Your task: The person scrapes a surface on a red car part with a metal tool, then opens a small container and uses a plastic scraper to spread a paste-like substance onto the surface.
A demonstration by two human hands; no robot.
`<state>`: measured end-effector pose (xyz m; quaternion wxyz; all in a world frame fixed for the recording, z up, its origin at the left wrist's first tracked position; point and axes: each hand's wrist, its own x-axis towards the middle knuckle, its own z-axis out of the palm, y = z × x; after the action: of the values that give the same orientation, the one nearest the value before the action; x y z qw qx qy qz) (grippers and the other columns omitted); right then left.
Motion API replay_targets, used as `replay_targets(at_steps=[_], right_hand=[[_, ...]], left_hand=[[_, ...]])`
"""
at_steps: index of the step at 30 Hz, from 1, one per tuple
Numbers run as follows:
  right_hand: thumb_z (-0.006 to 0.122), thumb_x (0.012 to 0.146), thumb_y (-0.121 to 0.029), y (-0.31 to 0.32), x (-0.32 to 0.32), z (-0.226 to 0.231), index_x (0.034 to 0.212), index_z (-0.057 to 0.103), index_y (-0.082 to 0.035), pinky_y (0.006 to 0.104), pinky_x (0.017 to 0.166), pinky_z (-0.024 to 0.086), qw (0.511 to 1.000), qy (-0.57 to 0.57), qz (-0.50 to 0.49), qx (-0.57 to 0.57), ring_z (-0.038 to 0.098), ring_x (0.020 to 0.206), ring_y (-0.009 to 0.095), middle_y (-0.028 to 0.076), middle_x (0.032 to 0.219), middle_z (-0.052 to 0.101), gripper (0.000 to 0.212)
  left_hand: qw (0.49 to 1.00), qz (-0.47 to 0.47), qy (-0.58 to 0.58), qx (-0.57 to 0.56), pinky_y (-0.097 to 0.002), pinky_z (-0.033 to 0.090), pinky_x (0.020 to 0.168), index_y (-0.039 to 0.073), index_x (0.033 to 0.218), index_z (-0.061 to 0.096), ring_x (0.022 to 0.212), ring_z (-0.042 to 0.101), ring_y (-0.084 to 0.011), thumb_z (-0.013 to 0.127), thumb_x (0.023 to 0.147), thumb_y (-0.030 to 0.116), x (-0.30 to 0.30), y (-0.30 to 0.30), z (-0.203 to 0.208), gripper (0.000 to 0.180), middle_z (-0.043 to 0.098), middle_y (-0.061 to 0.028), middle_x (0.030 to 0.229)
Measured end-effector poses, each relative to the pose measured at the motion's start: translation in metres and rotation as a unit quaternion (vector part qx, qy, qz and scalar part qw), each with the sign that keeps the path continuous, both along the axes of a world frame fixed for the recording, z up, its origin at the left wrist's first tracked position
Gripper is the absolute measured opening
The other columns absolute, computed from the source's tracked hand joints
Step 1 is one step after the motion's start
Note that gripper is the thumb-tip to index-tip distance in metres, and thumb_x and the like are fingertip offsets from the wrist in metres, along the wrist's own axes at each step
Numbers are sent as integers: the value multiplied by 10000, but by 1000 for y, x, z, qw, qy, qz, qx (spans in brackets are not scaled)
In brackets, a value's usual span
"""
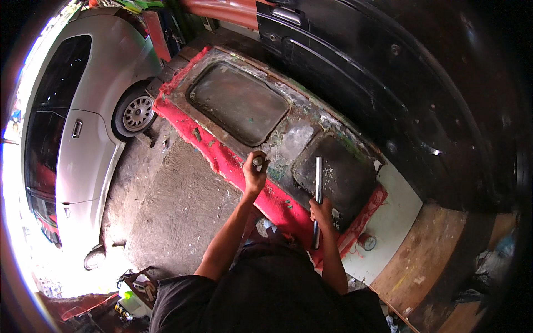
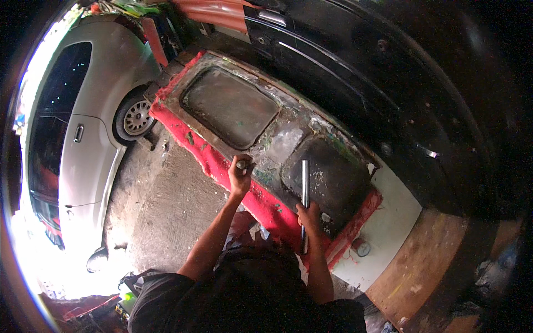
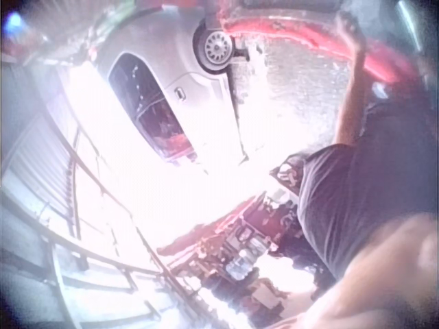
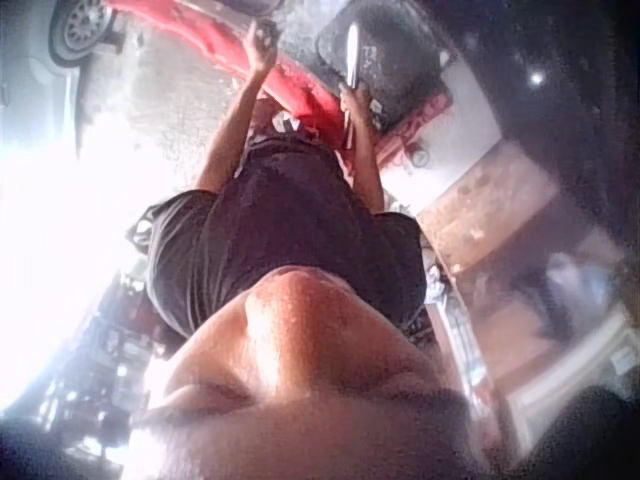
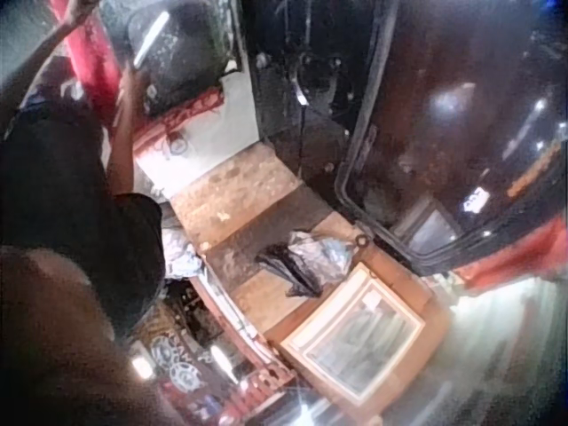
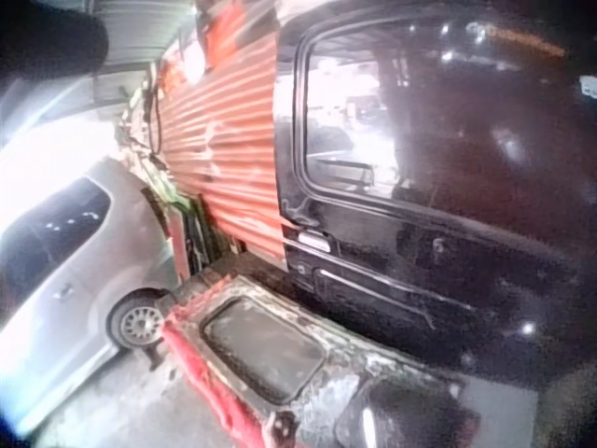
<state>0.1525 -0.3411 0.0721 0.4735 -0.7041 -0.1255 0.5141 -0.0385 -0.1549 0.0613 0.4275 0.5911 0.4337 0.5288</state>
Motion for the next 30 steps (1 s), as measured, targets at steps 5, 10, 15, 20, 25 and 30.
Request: replay_targets(at_steps=[5, 10, 15, 20, 25, 30], right_hand=[[641, 836, -65, -9, -3, -9, 824, 484, -56, 296, 296, 348, 1000, -19, 6, -1, 432, 346, 109, 9, 538, 465, 158], [636, 834, -68, -22, -4, -8, 827, 490, -61, 295, 298, 349, 1000, -14, 5, 6, 424, 338, 116, 3, 528, 458, 147], [636, 836, -71, -33, -7, -4, 833, 491, -70, 293, 305, 354, 1000, -16, -16, -10, 428, 347, 107, -5, 527, 453, 145], [635, 849, -78, -47, -9, -21, 911, 483, -97, 269, 303, 336, 1000, 2, -21, -4, 402, 354, 85, -16, 540, 441, 166], [642, 847, -82, -56, -14, -15, 850, 478, -84, 284, 303, 345, 999, -17, -36, 3, 418, 352, 94, -10, 536, 452, 164], [651, 848, -97, -61, -21, -15, 843, 479, -69, 299, 305, 353, 998, -35, -41, -21, 433, 353, 104, 0, 534, 457, 175]], left_hand=[[989, -128, 37, 64, -314, 486, 783, 24, 924, 595, 877, 621, -204, 715, 753, -103, -10, -9, 21, 244, 633, -89, 929], [977, -167, -113, -62, -369, 457, 989, 28, 987, 578, 973, 621, -171, 702, 775, -128, -11, -23, 1, 290, 648, -66, 957], [983, 4, -186, -15, -354, 478, 942, 23, 963, 590, 986, 621, -192, 704, 760, -139, -6, -7, -13, 284, 663, -103, 1005], [958, -278, -51, -50, -334, 506, 871, 13, 963, 587, 949, 630, -184, 700, 765, -110, 4, -18, 2, 259, 668, -91, 1025], [989, 58, 79, 115, -299, 491, 753, 20, 956, 607, 856, 618, -169, 687, 747, -142, 12, -8, 6, 276, 650, -85, 940], [967, -207, -135, -56, -284, 488, 843, 17, 959, 605, 930, 624, -158, 711, 740, -132, -5, -22, -3, 285, 660, -80, 1002]])
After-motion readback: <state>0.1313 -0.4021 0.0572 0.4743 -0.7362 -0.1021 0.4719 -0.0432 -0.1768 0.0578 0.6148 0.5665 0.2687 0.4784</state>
